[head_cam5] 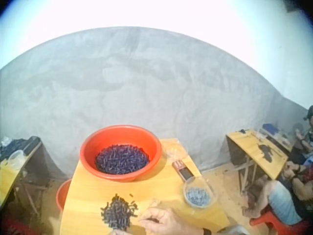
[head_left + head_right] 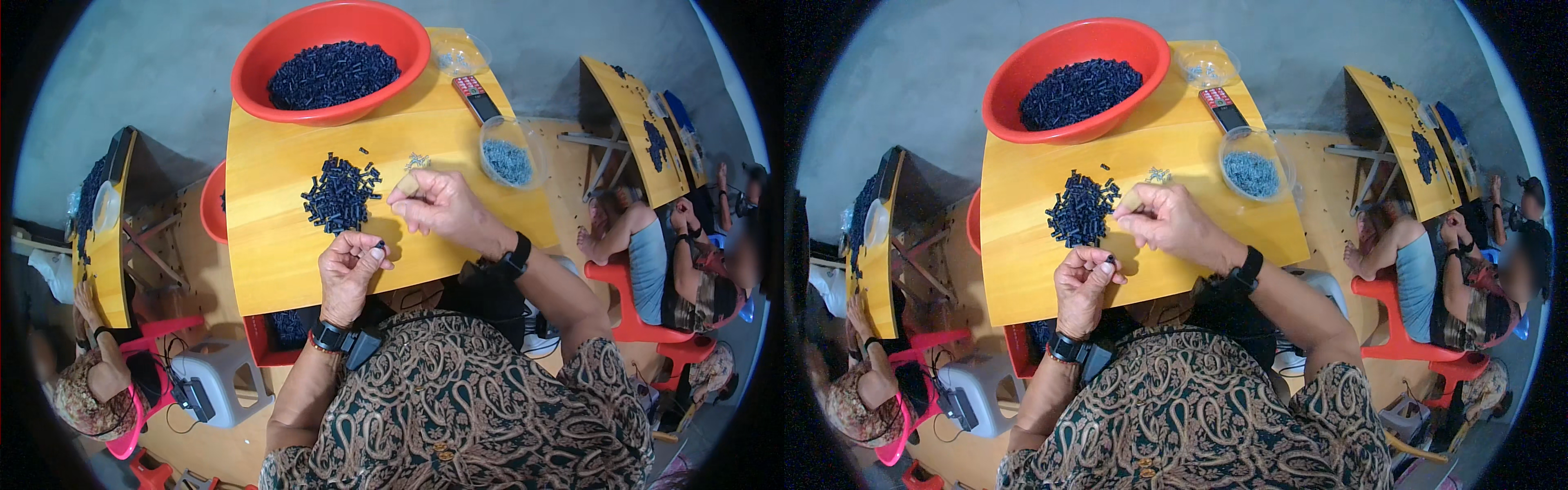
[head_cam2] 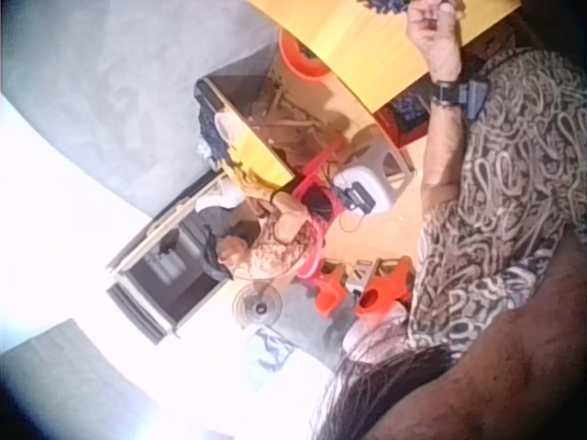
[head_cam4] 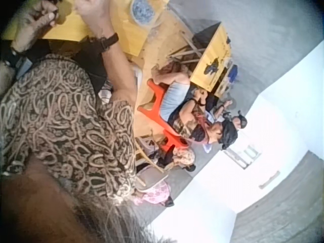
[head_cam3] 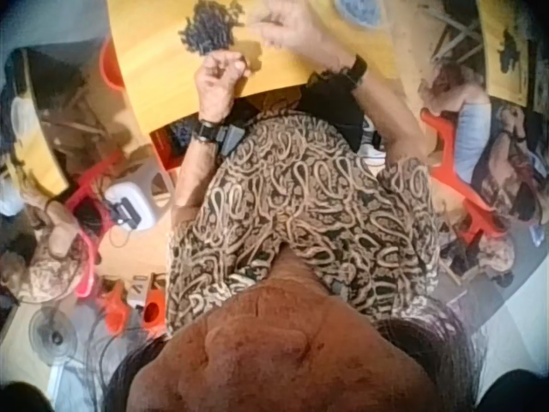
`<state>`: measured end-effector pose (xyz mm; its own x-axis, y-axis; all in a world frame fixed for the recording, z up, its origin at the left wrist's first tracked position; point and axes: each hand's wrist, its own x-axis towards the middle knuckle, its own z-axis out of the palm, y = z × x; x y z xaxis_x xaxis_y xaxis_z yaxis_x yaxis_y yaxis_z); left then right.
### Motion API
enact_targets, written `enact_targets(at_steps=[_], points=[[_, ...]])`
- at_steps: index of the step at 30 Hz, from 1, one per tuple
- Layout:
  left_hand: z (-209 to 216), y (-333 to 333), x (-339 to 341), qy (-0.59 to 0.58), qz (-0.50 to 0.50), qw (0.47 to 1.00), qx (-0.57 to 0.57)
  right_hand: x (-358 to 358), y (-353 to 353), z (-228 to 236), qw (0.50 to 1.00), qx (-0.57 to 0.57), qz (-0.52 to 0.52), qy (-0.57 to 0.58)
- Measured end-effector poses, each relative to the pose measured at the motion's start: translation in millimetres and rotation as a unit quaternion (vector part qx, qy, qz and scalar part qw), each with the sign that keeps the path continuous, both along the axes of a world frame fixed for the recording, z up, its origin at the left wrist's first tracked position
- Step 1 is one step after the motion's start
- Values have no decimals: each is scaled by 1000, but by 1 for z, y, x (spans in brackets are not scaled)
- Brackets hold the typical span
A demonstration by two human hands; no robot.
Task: Manually assembling small plastic components by attaching metal clips.
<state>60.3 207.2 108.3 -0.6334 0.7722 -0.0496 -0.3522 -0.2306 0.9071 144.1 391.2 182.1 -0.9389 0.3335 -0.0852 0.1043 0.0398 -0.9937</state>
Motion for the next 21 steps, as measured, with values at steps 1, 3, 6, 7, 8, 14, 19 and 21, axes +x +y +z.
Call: enact_targets(at_steps=[1,3,6,7,8,14,19,21], points=[[2,0,0,-27,-5,999,20,2,-7,-1,999,-28,13,14],[5,1,2,-52,-12,998,41,7,-15,-4,998,-60,28,24],[11,3,3,-73,-17,995,67,10,-21,-14,997,-45,25,50],[14,3,4,-73,-17,995,60,10,-22,-14,997,-45,26,51],[16,3,4,-73,-15,996,53,10,-23,-13,997,-47,25,60],[21,1,6,-78,-7,996,52,14,-27,-17,992,-88,48,79],[22,1,6,-75,-8,996,46,16,-22,-25,992,-87,52,81],[22,1,6,-74,-9,996,47,16,-21,-25,993,-80,53,76]])
